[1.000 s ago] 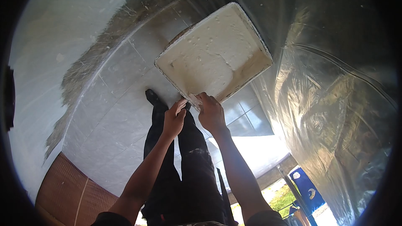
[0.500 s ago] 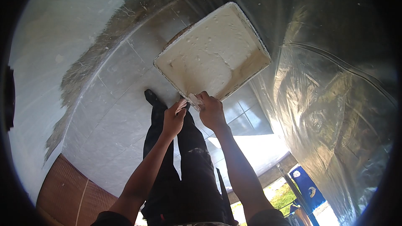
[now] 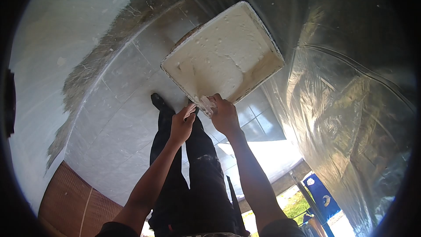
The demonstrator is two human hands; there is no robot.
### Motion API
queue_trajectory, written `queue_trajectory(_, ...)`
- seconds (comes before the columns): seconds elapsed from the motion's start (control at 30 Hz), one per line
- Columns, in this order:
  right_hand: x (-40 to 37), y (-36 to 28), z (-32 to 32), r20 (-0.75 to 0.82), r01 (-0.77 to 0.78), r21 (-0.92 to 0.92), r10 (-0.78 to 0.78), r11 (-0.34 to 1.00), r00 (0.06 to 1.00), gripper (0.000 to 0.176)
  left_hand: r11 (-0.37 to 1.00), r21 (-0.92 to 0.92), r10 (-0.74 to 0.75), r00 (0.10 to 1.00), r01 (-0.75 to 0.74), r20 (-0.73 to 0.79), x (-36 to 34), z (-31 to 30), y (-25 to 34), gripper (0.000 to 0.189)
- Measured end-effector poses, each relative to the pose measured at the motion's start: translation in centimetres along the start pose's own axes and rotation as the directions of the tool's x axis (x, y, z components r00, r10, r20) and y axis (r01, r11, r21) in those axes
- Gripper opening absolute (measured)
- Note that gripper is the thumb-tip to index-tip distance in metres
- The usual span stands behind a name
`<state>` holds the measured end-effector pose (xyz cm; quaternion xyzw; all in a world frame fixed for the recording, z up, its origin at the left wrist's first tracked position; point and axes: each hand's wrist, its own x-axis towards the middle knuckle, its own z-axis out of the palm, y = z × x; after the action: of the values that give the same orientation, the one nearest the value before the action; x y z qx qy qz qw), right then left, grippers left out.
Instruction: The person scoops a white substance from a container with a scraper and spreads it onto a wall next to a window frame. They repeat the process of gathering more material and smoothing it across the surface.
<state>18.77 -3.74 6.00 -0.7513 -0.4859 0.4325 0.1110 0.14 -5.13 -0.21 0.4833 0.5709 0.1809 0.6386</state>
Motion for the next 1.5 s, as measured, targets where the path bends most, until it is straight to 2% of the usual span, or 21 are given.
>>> queue_trajectory(0.03,-0.1,0.0,0.3,0.015,-0.009,-0.055,0.01,0.998,1.0,0.03,1.0,0.005,-0.006,1.0,0.006,0.0,0.0,0.0,0.1,0.045)
queue_trajectory(0.17,-0.8,0.0,0.9,0.007,-0.022,-0.062,0.023,0.998,1.0,0.03,1.0,-0.006,0.002,1.0,-0.002,-0.002,0.0,0.0,0.1,0.045)
queue_trajectory(0.33,-1.2,0.9,1.3,-0.033,-0.004,0.02,0.004,1.0,0.999,0.03,1.0,-0.003,-0.014,1.0,0.014,0.001,0.0,-0.1,0.3,0.044)
queue_trajectory(0.67,-1.2,0.4,0.0,0.018,-0.045,0.019,0.044,0.999,0.999,0.029,0.999,-0.018,-0.026,1.0,0.026,0.013,0.1,0.1,0.2,0.047)
queue_trajectory(0.73,-0.7,1.1,-0.3,0.032,-0.03,0.119,0.026,0.992,0.999,0.031,0.999,-0.026,-0.03,0.999,0.031,0.018,0.1,0.0,0.6,0.048)
queue_trajectory(0.87,0.5,0.2,-1.1,-0.007,-0.06,0.203,0.063,0.977,0.998,0.031,0.999,-0.036,-0.034,0.999,0.035,0.011,0.0,0.0,0.3,0.048)
queue_trajectory(0.97,1.4,-0.5,-0.8,0.005,-0.056,0.189,0.056,0.98,0.998,0.032,0.998,-0.052,-0.04,0.999,0.041,0.015,0.1,0.0,0.6,0.048)
queue_trajectory(1.03,1.7,-1.2,-0.3,-0.014,0.028,0.102,-0.026,0.994,1.0,0.031,0.998,-0.044,-0.034,0.999,0.035,0.03,0.1,-0.2,1.0,0.049)
queue_trajectory(1.13,1.4,-0.5,1.7,-0.043,0.06,0.031,-0.059,0.998,0.997,0.03,0.998,-0.054,-0.02,1.0,0.021,0.022,0.1,-0.1,0.5,0.049)
queue_trajectory(1.33,-0.1,-0.7,2.0,-0.1,0.125,0.038,-0.121,0.991,0.988,0.031,0.997,-0.072,-0.028,1.0,0.029,0.014,0.3,0.2,0.3,0.05)
queue_trajectory(1.47,-0.6,0.6,1.6,-0.09,0.101,0.047,-0.096,0.994,0.991,0.031,0.998,-0.053,-0.032,0.999,0.033,0.013,0.2,0.2,0.0,0.049)
queue_trajectory(1.5,-0.7,0.9,1.4,-0.07,0.074,0.095,-0.067,0.993,0.995,0.032,0.998,-0.061,-0.03,0.999,0.031,0.015,0.2,0.2,0.1,0.049)
